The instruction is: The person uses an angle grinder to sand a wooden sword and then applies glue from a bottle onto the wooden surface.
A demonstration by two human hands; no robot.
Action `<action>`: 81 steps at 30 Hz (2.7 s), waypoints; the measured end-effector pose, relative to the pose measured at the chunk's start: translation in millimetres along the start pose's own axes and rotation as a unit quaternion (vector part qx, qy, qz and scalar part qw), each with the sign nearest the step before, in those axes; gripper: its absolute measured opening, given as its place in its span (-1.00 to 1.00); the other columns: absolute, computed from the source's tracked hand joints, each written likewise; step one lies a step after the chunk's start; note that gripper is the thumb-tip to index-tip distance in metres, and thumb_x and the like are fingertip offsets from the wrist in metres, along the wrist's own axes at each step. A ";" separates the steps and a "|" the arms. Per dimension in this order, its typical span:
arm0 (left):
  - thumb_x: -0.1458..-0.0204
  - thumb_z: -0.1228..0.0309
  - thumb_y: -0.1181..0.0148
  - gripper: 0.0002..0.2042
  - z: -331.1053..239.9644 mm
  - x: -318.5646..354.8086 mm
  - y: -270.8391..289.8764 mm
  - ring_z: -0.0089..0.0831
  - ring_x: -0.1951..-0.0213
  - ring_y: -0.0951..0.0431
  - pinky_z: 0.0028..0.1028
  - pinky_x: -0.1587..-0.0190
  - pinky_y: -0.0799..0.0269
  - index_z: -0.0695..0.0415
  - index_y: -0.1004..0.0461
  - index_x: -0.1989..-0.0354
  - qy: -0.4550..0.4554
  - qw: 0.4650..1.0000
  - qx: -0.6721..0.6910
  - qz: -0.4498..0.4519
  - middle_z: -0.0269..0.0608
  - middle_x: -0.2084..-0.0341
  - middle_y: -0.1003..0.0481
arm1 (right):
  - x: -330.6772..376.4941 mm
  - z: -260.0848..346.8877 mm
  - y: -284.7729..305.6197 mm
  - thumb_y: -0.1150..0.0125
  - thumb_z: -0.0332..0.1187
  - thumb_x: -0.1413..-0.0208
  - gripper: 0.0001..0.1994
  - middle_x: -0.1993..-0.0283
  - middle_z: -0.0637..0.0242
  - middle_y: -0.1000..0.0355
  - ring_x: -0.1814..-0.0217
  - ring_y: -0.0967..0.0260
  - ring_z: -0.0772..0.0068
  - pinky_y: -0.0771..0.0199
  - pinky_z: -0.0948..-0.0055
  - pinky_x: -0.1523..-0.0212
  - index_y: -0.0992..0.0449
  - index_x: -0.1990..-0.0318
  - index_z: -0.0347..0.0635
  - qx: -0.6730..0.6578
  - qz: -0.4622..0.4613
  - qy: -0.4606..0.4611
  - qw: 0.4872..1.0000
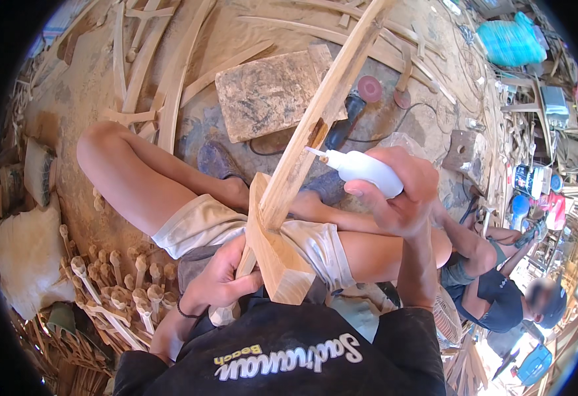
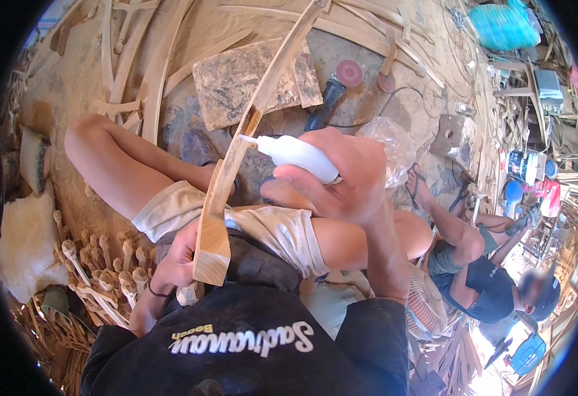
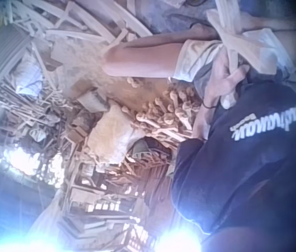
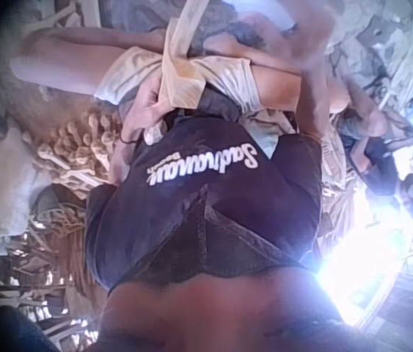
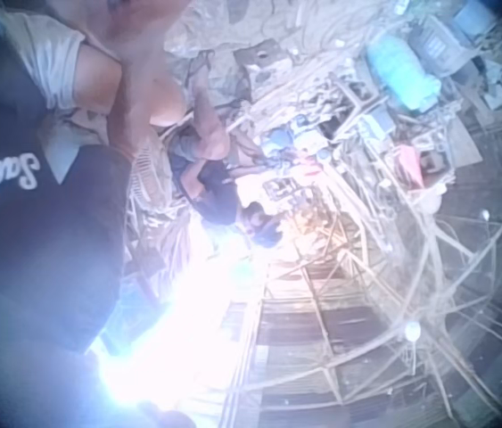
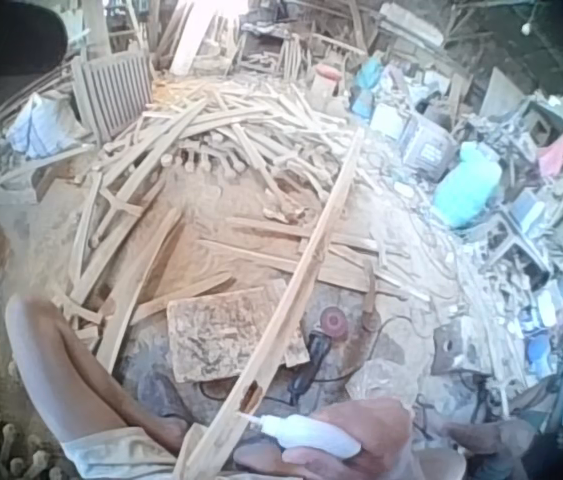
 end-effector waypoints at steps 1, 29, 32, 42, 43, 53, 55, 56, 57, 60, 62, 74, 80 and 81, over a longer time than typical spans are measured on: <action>-0.18 0.56 -0.20 -0.42 0.1 0.0 0.1 -0.51 -0.15 -0.46 -0.42 -0.26 -0.35 0.29 -0.28 -0.41 -0.003 1.000 -0.002 0.002 -0.24 -0.14 -0.49 | 0.2 -1.5 -0.1 -0.63 -0.30 -0.04 -0.71 0.36 0.19 -0.65 0.44 -0.63 0.21 -0.53 0.39 0.45 -0.65 0.18 -0.23 -0.004 -0.008 -0.011 1.000; -0.18 0.57 -0.20 -0.43 -3.0 -2.0 -1.0 -0.50 -0.16 -0.46 -0.41 -0.28 -0.34 0.29 -0.29 -0.40 -0.017 1.000 -0.009 0.007 -0.24 -0.14 -0.49 | 1.9 5.5 -4.6 -0.67 -0.26 0.02 -0.70 0.45 0.22 -0.58 0.50 -0.56 0.22 -0.47 0.38 0.48 -0.69 0.23 -0.21 -0.058 0.024 -0.003 0.998; -0.11 0.25 -0.49 -0.25 1.5 -3.6 1.0 -0.60 0.04 -0.49 -0.50 -0.07 -0.43 0.32 -0.28 -0.41 -0.011 0.999 -0.010 -0.045 -0.38 0.01 -0.50 | 3.9 4.0 -7.6 -0.62 -0.26 -0.05 -0.70 0.44 0.24 -0.59 0.48 -0.57 0.32 -0.47 0.40 0.47 -0.68 0.16 -0.22 -0.067 0.035 0.008 0.997; -0.02 0.55 -0.34 -0.54 -19.7 -14.8 4.0 0.27 0.23 -0.64 -0.08 0.19 -0.56 0.30 -0.39 -0.13 -0.087 0.890 -0.380 -0.236 0.26 0.28 -0.58 | 43.2 -168.7 -34.2 -0.42 -0.22 -0.33 -0.67 0.06 0.37 -0.56 0.13 -0.46 0.53 -0.48 0.49 0.10 -0.63 -0.06 -0.29 -0.223 -0.250 -0.277 0.901; -0.01 0.55 -0.35 -0.54 -20.2 -15.4 5.9 0.27 0.24 -0.64 -0.08 0.20 -0.56 0.30 -0.39 -0.12 -0.081 0.878 -0.399 -0.250 0.25 0.29 -0.58 | 49.6 -194.3 -49.2 -0.43 -0.22 -0.33 -0.67 0.01 0.35 -0.56 0.09 -0.45 0.51 -0.47 0.48 0.08 -0.63 -0.08 -0.27 -0.162 -0.233 -0.290 0.914; -0.06 0.54 -0.36 -0.68 -30.0 -24.1 19.7 0.22 0.30 -0.62 -0.11 0.23 -0.52 0.28 -0.41 0.04 -0.083 0.835 -0.456 -0.295 0.16 0.37 -0.54 | 41.0 -272.6 -168.6 -0.49 -0.44 -0.06 -0.63 0.02 0.14 -0.62 -0.05 -0.57 0.00 -0.53 0.16 -0.07 -0.60 -0.06 -0.11 0.092 -0.195 -0.213 0.953; -0.09 0.54 -0.34 -0.71 -27.9 -32.5 16.1 0.18 0.27 -0.63 -0.14 0.18 -0.52 0.29 -0.42 0.05 -0.093 0.839 -0.448 -0.296 0.14 0.36 -0.56 | 46.8 -275.9 -161.2 -0.48 -0.48 -0.03 -0.58 -0.02 0.13 -0.60 -0.08 -0.55 -0.04 -0.52 0.12 -0.11 -0.58 -0.09 -0.10 0.104 -0.168 -0.235 0.952; -0.12 0.55 -0.31 -0.71 -31.3 -39.0 11.4 0.07 0.20 -0.65 -0.19 0.10 -0.52 0.30 -0.43 0.01 -0.092 0.842 -0.434 -0.306 0.11 0.29 -0.59 | 48.7 -275.3 -150.5 -0.45 -0.54 -0.01 -0.55 -0.11 0.10 -0.57 -0.12 -0.55 -0.01 -0.52 0.12 -0.13 -0.56 -0.11 -0.12 0.098 -0.162 -0.196 0.962; -0.11 0.56 -0.31 -0.66 -32.6 -44.2 11.0 0.03 0.17 -0.65 -0.23 0.07 -0.52 0.31 -0.44 -0.05 -0.105 0.843 -0.434 -0.300 0.11 0.22 -0.59 | 56.1 -273.2 -139.4 -0.41 -0.57 -0.04 -0.58 -0.06 0.12 -0.61 -0.10 -0.59 0.04 -0.56 0.16 -0.08 -0.57 -0.10 -0.15 0.090 -0.195 -0.211 0.954; -0.14 0.54 -0.33 -0.64 -25.4 -45.1 18.5 -0.02 0.17 -0.63 -0.23 0.04 -0.52 0.33 -0.44 -0.10 -0.088 0.836 -0.438 -0.317 0.09 0.22 -0.58 | 108.7 -302.1 -93.5 -0.29 -0.52 -0.13 -0.80 0.22 0.05 -0.64 0.10 -0.62 -0.02 -0.59 0.13 0.04 -0.62 0.08 -0.20 -0.011 -0.365 -0.357 0.860; -0.17 0.53 -0.34 -0.64 -23.5 -57.5 16.4 -0.37 0.21 -0.55 -0.36 0.06 -0.49 0.35 -0.46 -0.11 -0.094 0.836 -0.444 -0.310 -0.05 0.25 -0.59 | 199.2 -343.6 -44.5 -0.25 -0.46 -0.12 -0.88 0.29 0.04 -0.65 0.21 -0.61 -0.07 -0.58 0.06 0.14 -0.66 0.22 -0.15 0.251 -0.420 -0.459 0.741; -0.11 0.51 -0.36 -0.64 -22.9 -74.6 27.0 -0.18 0.19 -0.67 -0.30 0.05 -0.54 0.35 -0.47 -0.06 -0.053 0.846 -0.452 -0.279 0.05 0.24 -0.64 | 361.6 -492.3 -34.5 -0.32 -0.26 -0.02 -0.79 0.24 -0.14 -0.63 0.10 -0.61 -0.27 -0.57 -0.10 -0.01 -0.72 0.39 -0.22 0.338 -0.051 -0.549 0.762; -0.08 0.51 -0.35 -0.61 -21.7 -66.6 32.6 0.00 0.14 -0.70 -0.26 0.05 -0.54 0.36 -0.47 -0.08 -0.022 0.859 -0.420 -0.290 0.14 0.22 -0.63 | 290.3 -422.4 -4.7 -0.47 -0.22 -0.12 -0.69 0.18 0.08 -0.72 0.17 -0.69 0.15 -0.65 0.22 0.06 -0.77 0.12 -0.29 0.213 -0.219 -0.645 0.700; -0.08 0.51 -0.35 -0.60 -21.5 -73.0 29.9 0.00 0.14 -0.70 -0.25 0.05 -0.54 0.35 -0.47 -0.09 -0.032 0.867 -0.412 -0.278 0.14 0.22 -0.63 | 286.0 -417.5 17.7 -0.52 -0.24 -0.12 -0.67 0.18 0.14 -0.72 0.19 -0.67 0.25 -0.65 0.29 0.07 -0.75 0.08 -0.33 0.104 -0.301 -0.614 0.722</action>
Point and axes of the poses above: each hand's wrist, its own x-axis away from the middle knuckle, its own y-axis out of the back of the hand, z = x × y, the point moved 5 cm from there along -x, towards the middle knuckle
